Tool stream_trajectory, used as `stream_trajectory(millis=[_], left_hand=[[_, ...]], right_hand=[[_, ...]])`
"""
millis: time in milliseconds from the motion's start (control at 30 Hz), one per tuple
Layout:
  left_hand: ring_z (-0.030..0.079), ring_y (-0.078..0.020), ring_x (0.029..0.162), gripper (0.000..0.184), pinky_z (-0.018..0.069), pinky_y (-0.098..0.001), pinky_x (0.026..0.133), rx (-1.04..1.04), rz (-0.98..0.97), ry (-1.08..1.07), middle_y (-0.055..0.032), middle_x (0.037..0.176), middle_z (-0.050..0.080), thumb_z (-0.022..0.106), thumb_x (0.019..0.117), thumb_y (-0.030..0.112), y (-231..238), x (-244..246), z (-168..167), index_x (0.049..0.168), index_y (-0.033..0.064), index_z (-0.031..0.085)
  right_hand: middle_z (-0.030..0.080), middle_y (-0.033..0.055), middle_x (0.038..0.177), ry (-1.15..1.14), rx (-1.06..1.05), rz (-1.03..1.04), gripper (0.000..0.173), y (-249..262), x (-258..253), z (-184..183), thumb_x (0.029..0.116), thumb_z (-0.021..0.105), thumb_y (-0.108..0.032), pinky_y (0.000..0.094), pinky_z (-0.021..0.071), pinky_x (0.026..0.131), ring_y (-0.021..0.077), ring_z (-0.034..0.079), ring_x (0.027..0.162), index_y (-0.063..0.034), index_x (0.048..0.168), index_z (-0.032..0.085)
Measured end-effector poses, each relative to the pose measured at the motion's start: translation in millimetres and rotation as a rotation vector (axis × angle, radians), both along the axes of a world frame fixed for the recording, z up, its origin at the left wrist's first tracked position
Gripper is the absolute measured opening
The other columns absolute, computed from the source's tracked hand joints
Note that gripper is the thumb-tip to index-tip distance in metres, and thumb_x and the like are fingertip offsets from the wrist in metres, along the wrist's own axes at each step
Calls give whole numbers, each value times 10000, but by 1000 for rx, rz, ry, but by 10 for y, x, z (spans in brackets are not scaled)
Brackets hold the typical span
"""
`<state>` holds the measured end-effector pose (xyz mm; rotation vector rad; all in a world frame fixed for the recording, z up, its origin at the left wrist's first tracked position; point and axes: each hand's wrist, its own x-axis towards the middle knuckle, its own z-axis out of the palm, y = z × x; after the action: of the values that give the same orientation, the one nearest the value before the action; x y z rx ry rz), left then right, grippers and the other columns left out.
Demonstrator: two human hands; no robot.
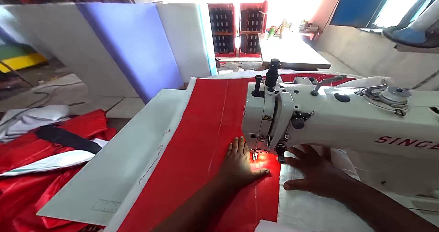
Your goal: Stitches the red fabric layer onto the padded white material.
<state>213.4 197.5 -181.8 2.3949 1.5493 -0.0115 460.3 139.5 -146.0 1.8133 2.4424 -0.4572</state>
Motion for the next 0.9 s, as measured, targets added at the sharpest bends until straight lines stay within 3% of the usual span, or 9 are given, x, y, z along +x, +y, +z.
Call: stream_trajectory(millis=[133,233,333,500,533,600,667,733,900], left_hand=[[182,-424,1559,1273,152,-543,1264,97,-40,-19,-287,1643,263,446,756,948,227,4,-181,1504,-82,420],[186,-459,1549,1396,144,-573,1258,146,-48,13,-311,1626,283,422,657,1020,415,35,-388,1492,-98,426],[219,-468,1537,1407,172,-575,1252,154,-52,23,-334,1609,297,462,644,1011,434,44,-373,1489,-113,419],[176,-386,1566,1264,129,-533,1267,26,-14,29,-239,1655,272,562,715,926,288,64,-35,1534,-23,404],[157,-384,1572,1243,112,-533,1269,21,-8,51,-238,1665,249,544,736,921,253,73,-4,1532,-25,407],[123,-405,1576,1152,77,-556,1267,-3,0,74,-260,1675,197,511,838,851,89,71,76,1541,-51,374],[96,-423,1577,1144,79,-582,1261,-42,-7,56,-277,1680,155,494,877,818,-207,15,114,1572,-67,290],[19,-428,1581,1224,26,-599,1254,-143,0,67,-272,1695,62,480,849,853,-574,-54,156,1612,-49,162],[75,-456,1571,1211,64,-631,1234,-121,17,69,-258,1690,140,504,832,845,-1006,-221,128,1624,-11,177]], right_hand=[[510,48,1529,57,10,6,733,143,32,10,865,583,-760,655,265,1130,306,407,1438,-320,1450,576],[665,112,1290,114,9,26,654,221,26,77,896,652,-653,582,415,1063,301,582,1257,-221,1386,632],[687,109,1256,171,36,36,619,242,30,92,897,697,-588,557,439,1053,280,608,1228,-185,1365,645],[680,122,1262,191,183,125,604,242,106,-4,906,676,-578,567,471,986,295,619,1207,-177,1357,662],[639,117,1354,159,165,133,607,212,103,15,915,650,-596,609,427,1014,320,568,1283,-214,1386,650],[363,93,1642,47,-54,152,645,94,50,144,948,566,-654,759,150,1122,410,236,1526,-337,1507,522],[230,105,1701,38,-264,259,561,-121,-27,274,991,520,-612,864,-43,1066,513,-3,1549,-381,1503,522],[223,54,1707,94,-431,305,445,-391,-92,438,1071,428,-495,856,-103,1054,490,-60,1557,-334,1450,597],[265,13,1695,121,-447,279,445,-559,-100,420,1095,390,-447,849,-107,1048,459,-64,1565,-254,1388,664]])
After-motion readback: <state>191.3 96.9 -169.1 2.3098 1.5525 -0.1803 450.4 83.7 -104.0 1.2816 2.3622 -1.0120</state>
